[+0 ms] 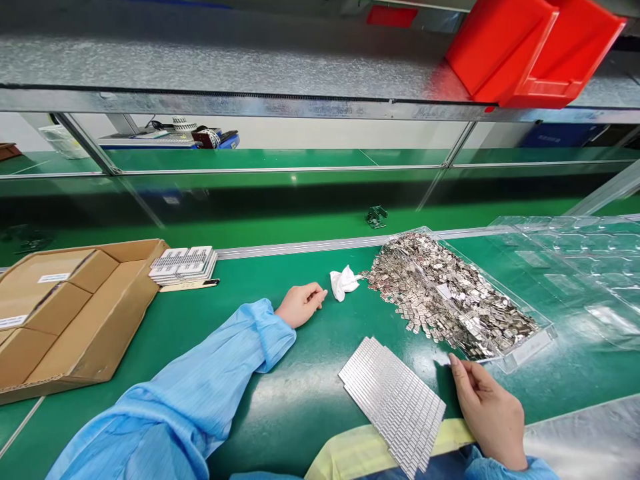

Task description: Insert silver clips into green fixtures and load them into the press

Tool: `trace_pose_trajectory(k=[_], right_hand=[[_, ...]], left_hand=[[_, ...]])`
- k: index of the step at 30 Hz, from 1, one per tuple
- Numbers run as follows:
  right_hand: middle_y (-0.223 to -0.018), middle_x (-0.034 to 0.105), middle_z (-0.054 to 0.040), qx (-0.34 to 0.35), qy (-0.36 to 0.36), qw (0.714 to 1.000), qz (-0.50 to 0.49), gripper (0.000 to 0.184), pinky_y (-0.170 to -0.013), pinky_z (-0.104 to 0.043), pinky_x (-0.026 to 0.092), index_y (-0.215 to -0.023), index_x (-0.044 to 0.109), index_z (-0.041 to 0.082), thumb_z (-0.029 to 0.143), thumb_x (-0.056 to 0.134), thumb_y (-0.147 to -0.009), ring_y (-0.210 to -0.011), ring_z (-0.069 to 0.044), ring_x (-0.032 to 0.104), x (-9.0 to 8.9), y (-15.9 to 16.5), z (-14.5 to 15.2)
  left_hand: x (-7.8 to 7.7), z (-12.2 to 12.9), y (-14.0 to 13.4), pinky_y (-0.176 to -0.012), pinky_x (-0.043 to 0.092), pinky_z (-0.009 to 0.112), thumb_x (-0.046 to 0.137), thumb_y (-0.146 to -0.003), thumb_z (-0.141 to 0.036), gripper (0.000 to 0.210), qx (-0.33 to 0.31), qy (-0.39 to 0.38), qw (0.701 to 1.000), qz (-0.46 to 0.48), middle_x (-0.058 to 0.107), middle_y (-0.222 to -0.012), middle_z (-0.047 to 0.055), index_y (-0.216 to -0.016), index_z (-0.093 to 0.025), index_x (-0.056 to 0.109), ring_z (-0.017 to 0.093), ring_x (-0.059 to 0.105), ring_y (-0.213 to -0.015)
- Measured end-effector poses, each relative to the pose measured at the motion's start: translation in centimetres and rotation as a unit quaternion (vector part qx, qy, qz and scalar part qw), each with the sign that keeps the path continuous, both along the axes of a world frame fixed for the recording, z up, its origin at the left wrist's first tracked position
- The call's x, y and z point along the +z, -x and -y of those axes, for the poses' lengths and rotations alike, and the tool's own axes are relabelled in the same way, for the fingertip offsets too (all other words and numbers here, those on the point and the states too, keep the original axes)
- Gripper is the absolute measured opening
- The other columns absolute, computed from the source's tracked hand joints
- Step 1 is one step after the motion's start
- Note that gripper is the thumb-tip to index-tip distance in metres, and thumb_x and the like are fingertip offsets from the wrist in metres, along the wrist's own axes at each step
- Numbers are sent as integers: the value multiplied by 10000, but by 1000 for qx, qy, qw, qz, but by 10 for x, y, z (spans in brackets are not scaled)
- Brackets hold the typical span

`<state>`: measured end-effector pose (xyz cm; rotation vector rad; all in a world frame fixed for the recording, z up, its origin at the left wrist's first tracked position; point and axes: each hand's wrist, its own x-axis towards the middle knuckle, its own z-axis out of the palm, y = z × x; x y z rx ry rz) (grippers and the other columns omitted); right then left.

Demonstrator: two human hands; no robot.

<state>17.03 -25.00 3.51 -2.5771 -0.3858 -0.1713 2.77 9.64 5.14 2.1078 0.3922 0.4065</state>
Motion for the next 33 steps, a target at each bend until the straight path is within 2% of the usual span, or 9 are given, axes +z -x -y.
trace_pose_trajectory(k=[16,33], right_hand=[[-451,494,9,40,-45,997,54,756,-449,-262,336,-671,643,206,844,279,-851,-425,-170,527,0,7,-2],[-452,486,18,42,-48,996,57,767,-451,-254,332,-681,648,204,855,277,-848,-427,-157,520,-3,6,0]], left_hand=[[-2,-1,2,-597,493,250,432,-906,-494,360,-12,-3,1000,-4,654,-661,15,-739,-205,567,149,614,-608],[-3,-2,1,-587,491,252,431,-903,-490,358,-8,-11,1000,-8,661,-660,15,-748,-202,576,149,615,-598]])
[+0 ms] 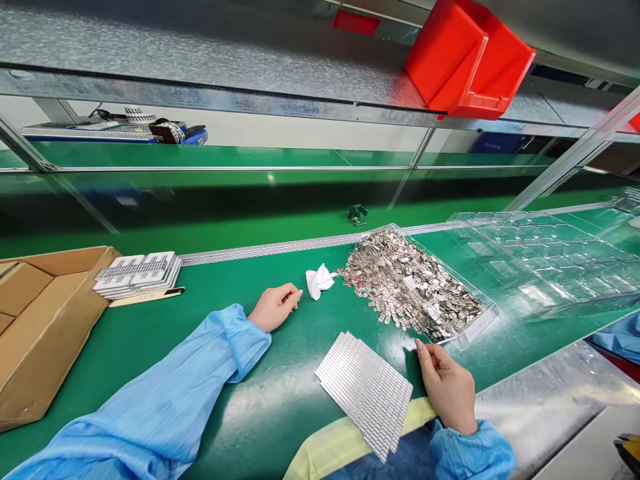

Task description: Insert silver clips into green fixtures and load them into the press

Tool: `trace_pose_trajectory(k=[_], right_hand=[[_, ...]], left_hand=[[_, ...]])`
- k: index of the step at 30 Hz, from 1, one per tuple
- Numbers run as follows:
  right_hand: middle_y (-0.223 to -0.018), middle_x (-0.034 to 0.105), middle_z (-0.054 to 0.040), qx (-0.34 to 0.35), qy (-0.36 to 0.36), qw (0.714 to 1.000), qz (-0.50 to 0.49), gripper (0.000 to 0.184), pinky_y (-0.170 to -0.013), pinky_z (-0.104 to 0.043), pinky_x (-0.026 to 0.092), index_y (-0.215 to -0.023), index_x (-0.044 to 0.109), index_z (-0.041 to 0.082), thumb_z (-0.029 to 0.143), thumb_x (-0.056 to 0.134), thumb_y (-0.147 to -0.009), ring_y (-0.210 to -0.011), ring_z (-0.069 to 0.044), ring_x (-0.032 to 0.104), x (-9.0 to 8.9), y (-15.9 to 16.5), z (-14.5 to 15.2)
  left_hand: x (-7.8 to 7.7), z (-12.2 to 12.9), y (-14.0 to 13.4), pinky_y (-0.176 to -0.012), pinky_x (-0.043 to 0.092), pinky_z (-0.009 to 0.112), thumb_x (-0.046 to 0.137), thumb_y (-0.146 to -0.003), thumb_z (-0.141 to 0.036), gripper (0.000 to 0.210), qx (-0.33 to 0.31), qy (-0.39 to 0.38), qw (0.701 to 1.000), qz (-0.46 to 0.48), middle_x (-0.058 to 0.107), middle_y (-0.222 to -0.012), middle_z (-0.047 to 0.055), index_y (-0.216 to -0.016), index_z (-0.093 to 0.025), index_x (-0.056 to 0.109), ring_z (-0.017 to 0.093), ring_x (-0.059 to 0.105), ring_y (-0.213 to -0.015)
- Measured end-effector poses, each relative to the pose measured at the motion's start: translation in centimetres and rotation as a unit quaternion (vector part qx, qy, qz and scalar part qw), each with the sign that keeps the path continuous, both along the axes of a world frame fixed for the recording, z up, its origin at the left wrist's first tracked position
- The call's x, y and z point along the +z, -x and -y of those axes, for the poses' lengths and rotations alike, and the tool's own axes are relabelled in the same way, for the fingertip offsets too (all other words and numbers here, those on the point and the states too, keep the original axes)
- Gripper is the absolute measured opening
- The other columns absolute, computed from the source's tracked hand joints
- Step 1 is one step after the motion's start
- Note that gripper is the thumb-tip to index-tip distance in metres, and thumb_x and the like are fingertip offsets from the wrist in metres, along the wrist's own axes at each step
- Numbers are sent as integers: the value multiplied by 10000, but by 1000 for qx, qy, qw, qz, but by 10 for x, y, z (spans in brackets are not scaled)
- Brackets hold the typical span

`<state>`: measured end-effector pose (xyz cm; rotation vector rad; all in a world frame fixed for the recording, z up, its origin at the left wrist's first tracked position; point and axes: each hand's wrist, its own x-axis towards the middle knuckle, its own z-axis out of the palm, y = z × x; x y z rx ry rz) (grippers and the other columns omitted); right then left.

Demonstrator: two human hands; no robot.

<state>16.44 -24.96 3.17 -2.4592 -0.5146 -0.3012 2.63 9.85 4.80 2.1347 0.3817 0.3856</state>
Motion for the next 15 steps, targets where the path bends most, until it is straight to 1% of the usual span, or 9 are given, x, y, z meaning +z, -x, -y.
trace_pose_trajectory(k=[15], right_hand=[[-455,493,15,-3,8,1000,-13,744,-454,-255,341,-677,638,211,842,281,-843,-434,-163,531,2,0,0]], left_hand=[[3,1,1,-594,491,254,424,-904,-495,363,-2,-3,1000,-4,663,-665,17,-739,-207,571,152,616,-607]])
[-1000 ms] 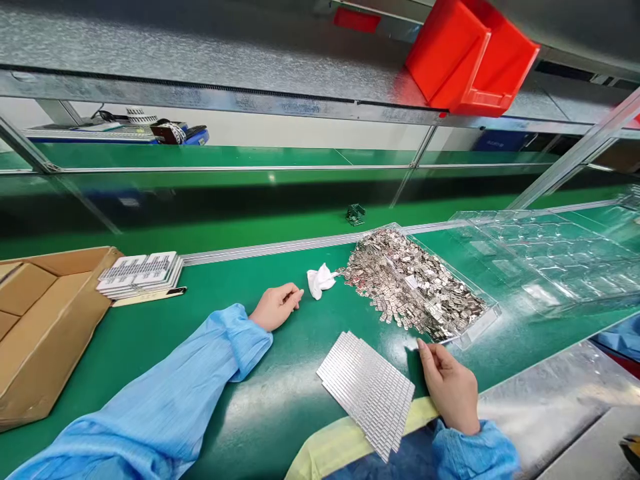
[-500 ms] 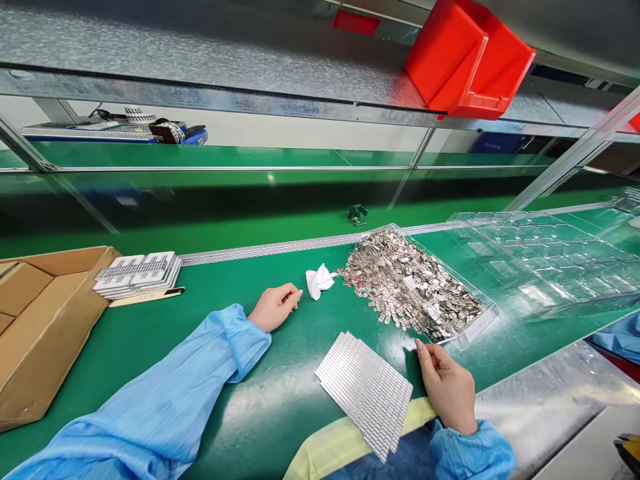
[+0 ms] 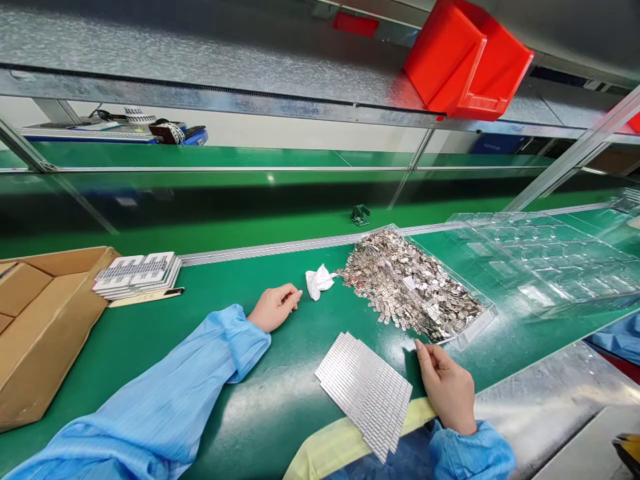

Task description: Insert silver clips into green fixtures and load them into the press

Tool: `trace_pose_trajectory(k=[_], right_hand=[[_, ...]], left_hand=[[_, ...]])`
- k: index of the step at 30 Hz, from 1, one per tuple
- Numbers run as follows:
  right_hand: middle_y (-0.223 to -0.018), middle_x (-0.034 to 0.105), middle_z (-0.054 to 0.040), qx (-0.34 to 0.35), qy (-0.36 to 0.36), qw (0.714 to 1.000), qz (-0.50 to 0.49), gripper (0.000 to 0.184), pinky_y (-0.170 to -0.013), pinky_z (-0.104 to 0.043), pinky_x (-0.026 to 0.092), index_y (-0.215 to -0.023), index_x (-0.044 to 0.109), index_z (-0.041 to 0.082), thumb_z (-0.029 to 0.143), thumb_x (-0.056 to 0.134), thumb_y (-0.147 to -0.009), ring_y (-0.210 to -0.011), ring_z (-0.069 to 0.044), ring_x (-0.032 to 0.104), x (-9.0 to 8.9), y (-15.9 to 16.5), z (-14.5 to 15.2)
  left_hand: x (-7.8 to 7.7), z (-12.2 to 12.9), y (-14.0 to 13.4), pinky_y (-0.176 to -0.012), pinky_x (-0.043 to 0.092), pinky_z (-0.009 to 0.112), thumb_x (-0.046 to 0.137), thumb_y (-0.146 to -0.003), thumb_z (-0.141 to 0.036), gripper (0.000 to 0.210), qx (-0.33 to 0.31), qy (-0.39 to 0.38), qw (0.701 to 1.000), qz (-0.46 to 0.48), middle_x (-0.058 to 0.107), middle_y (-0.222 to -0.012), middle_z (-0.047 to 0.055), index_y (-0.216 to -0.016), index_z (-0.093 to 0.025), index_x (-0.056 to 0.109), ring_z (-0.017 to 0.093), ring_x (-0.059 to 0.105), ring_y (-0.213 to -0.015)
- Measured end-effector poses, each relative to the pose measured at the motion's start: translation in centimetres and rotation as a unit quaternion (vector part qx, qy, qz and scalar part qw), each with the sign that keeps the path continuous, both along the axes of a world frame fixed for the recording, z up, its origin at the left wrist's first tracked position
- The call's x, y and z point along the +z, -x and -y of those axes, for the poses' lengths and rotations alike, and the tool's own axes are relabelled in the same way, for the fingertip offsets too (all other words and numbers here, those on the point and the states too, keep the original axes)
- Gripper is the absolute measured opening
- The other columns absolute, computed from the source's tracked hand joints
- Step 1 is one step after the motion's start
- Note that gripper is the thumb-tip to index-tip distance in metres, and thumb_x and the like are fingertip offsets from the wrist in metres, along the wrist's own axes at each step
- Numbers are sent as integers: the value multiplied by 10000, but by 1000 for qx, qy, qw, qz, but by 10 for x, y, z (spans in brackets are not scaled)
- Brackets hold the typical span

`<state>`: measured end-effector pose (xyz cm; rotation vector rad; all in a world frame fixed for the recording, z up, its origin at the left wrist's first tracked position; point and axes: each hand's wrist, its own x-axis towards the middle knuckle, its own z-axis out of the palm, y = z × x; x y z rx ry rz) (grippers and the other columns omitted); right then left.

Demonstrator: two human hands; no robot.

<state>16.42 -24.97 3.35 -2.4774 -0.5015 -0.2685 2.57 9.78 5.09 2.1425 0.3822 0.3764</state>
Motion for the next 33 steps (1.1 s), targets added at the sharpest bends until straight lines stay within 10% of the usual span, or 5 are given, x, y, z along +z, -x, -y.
trace_pose_trajectory(k=[33], right_hand=[[-471,512,3,10,-7,1000,12,710,-455,-253,344,-703,653,208,809,314,-873,-447,-175,545,0,0,0]], left_hand=[[0,1,-1,-594,495,259,420,-901,-502,374,0,-4,1000,-3,671,-667,22,-733,-204,573,155,616,-607]])
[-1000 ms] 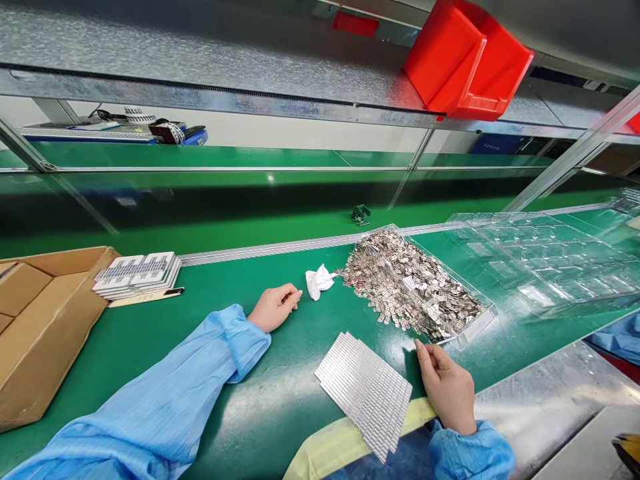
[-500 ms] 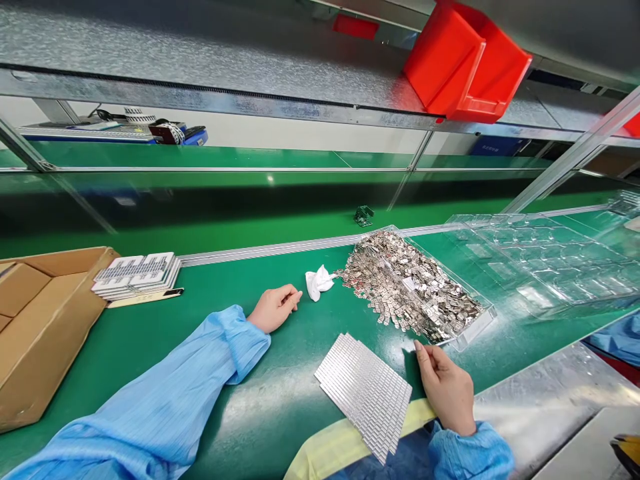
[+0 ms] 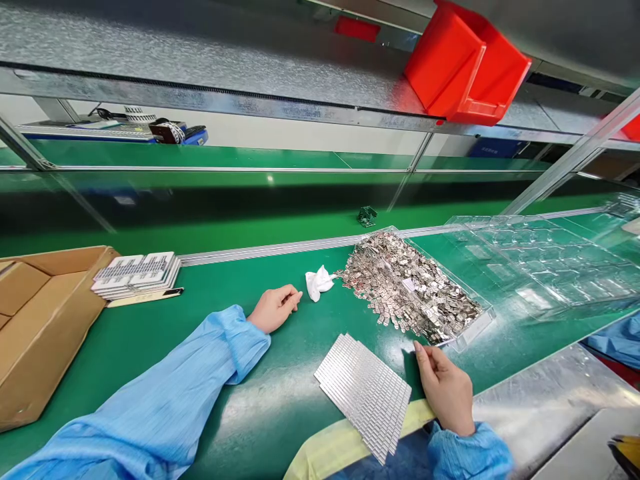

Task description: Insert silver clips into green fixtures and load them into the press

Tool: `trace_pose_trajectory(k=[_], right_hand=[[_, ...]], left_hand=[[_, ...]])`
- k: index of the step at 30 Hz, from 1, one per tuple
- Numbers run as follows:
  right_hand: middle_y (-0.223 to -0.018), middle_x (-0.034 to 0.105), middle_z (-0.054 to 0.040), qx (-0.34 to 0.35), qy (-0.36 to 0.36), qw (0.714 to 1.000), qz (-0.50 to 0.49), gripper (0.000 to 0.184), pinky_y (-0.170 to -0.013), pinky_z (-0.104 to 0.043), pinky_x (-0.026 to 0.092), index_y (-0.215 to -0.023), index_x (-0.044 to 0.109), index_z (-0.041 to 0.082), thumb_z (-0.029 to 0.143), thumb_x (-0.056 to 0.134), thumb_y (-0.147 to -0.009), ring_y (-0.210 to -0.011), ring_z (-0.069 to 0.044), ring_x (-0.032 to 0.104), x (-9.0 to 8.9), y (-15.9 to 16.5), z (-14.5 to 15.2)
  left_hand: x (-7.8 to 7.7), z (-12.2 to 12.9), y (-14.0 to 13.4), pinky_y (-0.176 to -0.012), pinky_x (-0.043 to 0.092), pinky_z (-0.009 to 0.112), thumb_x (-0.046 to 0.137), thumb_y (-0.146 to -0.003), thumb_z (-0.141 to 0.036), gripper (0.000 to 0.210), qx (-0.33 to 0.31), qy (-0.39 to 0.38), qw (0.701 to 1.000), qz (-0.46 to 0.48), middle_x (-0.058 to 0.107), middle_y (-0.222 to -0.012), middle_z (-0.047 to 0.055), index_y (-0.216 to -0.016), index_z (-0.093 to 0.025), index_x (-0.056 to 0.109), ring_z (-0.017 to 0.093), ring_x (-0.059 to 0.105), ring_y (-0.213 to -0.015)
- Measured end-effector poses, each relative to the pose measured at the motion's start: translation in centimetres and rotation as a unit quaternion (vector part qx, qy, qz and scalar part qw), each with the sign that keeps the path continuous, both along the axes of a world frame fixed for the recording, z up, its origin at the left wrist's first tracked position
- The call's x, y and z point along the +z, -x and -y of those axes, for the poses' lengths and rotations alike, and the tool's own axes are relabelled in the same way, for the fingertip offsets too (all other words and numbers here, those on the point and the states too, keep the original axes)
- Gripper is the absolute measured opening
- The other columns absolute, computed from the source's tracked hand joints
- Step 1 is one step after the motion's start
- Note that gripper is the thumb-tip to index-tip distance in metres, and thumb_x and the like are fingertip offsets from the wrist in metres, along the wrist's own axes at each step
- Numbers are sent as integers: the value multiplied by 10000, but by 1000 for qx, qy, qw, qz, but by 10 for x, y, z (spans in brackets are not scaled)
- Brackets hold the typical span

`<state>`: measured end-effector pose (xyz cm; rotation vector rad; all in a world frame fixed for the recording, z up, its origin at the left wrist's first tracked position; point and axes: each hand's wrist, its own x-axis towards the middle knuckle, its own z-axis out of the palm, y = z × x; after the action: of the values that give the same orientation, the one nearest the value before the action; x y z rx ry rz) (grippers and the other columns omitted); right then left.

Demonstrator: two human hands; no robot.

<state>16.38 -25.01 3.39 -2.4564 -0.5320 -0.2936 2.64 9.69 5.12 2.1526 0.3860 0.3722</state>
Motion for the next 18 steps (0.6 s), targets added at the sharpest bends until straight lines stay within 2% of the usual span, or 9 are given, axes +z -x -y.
trace_pose_trajectory(k=[18], right_hand=[[-443,486,4,6,-9,1000,9,727,-441,-253,333,-672,633,207,818,296,-874,-419,-170,520,3,2,-3]], left_hand=[[2,0,1,-589,492,252,432,-900,-489,360,-1,0,1000,3,665,-662,15,-730,-206,574,149,605,-601]])
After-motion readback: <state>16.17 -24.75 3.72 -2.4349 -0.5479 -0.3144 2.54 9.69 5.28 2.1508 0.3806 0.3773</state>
